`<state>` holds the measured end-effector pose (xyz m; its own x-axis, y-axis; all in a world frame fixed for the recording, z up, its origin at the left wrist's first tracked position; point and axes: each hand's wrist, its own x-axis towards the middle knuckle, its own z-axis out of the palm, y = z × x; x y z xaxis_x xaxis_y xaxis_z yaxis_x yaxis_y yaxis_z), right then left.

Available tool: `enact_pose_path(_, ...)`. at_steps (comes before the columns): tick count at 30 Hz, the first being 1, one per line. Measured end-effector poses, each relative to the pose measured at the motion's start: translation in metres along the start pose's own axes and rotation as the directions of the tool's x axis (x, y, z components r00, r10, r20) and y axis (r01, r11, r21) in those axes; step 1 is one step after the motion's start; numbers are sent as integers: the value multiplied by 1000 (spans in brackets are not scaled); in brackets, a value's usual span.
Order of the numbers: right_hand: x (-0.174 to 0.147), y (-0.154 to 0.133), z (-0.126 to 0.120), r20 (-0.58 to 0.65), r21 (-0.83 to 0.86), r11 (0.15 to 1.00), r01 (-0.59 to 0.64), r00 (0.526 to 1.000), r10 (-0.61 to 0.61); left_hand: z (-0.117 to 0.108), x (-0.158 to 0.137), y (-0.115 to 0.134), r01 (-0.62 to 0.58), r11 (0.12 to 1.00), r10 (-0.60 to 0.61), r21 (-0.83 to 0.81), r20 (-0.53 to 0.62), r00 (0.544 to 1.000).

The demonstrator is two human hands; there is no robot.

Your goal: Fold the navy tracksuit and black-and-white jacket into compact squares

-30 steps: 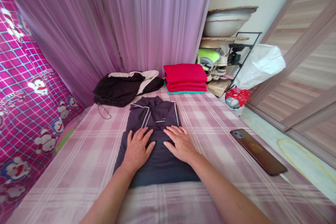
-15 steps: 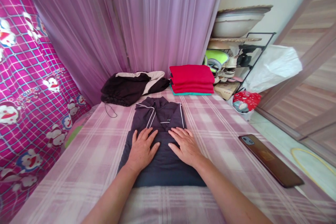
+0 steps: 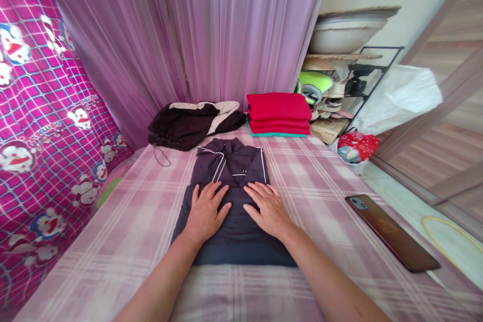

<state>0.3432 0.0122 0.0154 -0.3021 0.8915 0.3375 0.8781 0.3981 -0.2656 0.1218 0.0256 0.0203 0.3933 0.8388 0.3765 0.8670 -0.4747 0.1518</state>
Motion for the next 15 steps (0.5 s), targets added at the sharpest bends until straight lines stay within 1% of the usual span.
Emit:
enact_pose_path(7, 0, 0, -1, 17, 8, 1000, -4, 1000, 4, -1, 0, 0, 4, 1000, -3, -14, 16, 1000)
enact_pose_path(15, 0, 0, -1, 5, -7, 1000, 3, 1000, -3, -2, 0, 0, 10, 1000, -10, -15, 29, 1000)
